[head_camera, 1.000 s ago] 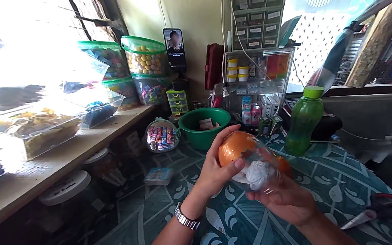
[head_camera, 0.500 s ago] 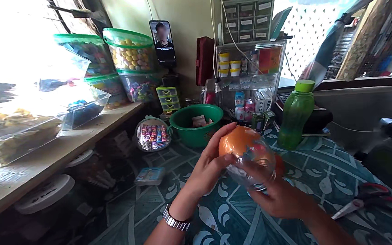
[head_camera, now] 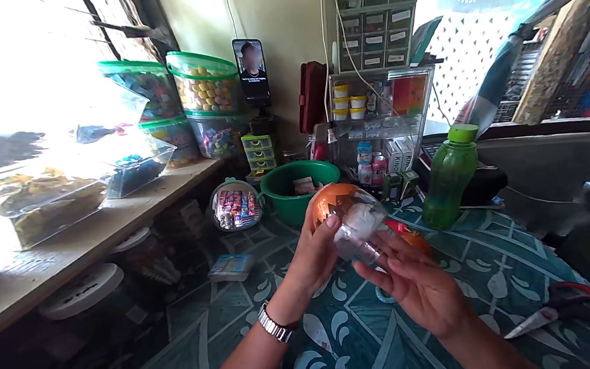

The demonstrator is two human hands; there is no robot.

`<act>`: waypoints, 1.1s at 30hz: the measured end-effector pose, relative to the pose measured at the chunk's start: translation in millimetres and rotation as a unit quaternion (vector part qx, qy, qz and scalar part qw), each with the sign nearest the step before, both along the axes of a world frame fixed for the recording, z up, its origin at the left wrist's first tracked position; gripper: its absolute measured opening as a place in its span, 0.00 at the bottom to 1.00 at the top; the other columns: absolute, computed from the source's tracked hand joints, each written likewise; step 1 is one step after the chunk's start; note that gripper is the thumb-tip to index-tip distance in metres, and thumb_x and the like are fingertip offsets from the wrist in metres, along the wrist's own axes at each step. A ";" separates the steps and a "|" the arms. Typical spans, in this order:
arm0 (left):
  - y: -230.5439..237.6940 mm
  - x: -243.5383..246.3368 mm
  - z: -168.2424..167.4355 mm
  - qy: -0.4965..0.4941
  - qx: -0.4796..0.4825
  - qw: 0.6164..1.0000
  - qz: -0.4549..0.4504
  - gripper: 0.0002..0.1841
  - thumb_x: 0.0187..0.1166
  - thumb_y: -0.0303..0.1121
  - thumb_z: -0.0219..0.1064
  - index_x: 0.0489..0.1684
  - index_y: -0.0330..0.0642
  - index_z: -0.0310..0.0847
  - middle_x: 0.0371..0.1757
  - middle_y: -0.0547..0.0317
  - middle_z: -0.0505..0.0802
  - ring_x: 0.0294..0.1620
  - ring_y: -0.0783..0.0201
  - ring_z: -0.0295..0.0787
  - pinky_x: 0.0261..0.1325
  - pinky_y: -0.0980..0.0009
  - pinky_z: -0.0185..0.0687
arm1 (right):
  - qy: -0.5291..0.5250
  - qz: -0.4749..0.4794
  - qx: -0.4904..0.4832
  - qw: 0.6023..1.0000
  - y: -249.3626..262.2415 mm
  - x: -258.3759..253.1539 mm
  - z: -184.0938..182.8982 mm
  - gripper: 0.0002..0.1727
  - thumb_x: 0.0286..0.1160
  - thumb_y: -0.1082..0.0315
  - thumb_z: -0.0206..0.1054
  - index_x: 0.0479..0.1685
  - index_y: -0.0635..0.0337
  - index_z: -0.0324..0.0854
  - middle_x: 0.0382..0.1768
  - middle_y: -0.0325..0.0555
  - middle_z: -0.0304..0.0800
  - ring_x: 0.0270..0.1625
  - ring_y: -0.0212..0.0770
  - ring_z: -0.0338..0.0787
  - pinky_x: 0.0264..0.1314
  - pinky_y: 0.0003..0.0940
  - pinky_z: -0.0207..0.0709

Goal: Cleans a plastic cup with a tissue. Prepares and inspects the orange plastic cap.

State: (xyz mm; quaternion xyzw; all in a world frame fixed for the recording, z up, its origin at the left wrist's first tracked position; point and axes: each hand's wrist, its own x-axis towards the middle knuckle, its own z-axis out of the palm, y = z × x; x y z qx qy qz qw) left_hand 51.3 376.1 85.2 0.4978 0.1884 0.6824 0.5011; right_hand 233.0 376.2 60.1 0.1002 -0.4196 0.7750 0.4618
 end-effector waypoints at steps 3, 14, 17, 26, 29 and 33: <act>2.2 -1.1 -4.4 0.049 0.008 0.999 0.013 0.58 0.60 0.54 0.84 0.88 0.46 0.45 0.64 0.56 0.86 0.61 0.65 0.88 0.66 0.66 0.86 | 0.090 0.118 0.011 0.989 11.8 1.6 -9.6 0.35 0.70 0.74 0.68 0.83 0.67 0.68 0.84 0.59 0.70 0.87 0.57 0.70 0.81 0.57 0.72; -2.8 8.3 -14.0 0.103 0.002 0.992 -0.072 0.52 0.63 0.59 0.79 0.79 0.44 0.46 0.57 0.67 0.88 0.56 0.74 0.90 0.60 0.72 0.89 | 0.049 0.125 0.103 0.986 12.4 6.3 -6.9 0.45 0.67 0.74 0.72 0.91 0.59 0.59 0.89 0.51 0.62 0.92 0.55 0.60 0.89 0.60 0.60; -3.2 6.7 -11.3 0.141 0.007 0.989 -0.038 0.55 0.62 0.61 0.79 0.81 0.40 0.46 0.61 0.64 0.87 0.58 0.72 0.89 0.62 0.70 0.89 | -0.035 0.074 0.163 0.983 9.1 10.5 -3.8 0.46 0.66 0.82 0.64 0.92 0.57 0.53 0.90 0.45 0.60 0.92 0.49 0.59 0.91 0.56 0.58; 2.9 -1.0 -12.0 0.203 0.035 0.978 -0.023 0.51 0.66 0.57 0.77 0.83 0.39 0.49 0.66 0.59 0.85 0.63 0.68 0.87 0.65 0.68 0.87 | -0.253 -0.105 0.255 0.927 0.0 16.4 -2.9 0.39 0.66 0.85 0.57 0.86 0.74 0.59 0.81 0.49 0.74 0.80 0.37 0.79 0.80 0.37 0.79; 2.0 -1.3 -11.5 0.203 0.086 0.975 -0.018 0.52 0.67 0.56 0.78 0.86 0.41 0.48 0.69 0.57 0.84 0.66 0.66 0.87 0.68 0.67 0.86 | -0.093 -0.003 0.174 0.980 8.7 9.6 -10.9 0.34 0.70 0.76 0.67 0.82 0.55 0.73 0.79 0.41 0.79 0.82 0.43 0.77 0.82 0.47 0.73; 2.8 -1.4 -10.3 0.225 0.120 0.967 0.010 0.51 0.67 0.53 0.78 0.85 0.40 0.47 0.69 0.63 0.83 0.65 0.74 0.85 0.69 0.72 0.84 | 0.004 0.056 0.073 0.996 10.5 2.6 -13.1 0.27 0.67 0.75 0.69 0.72 0.54 0.82 0.69 0.44 0.88 0.77 0.44 0.82 0.79 0.47 0.75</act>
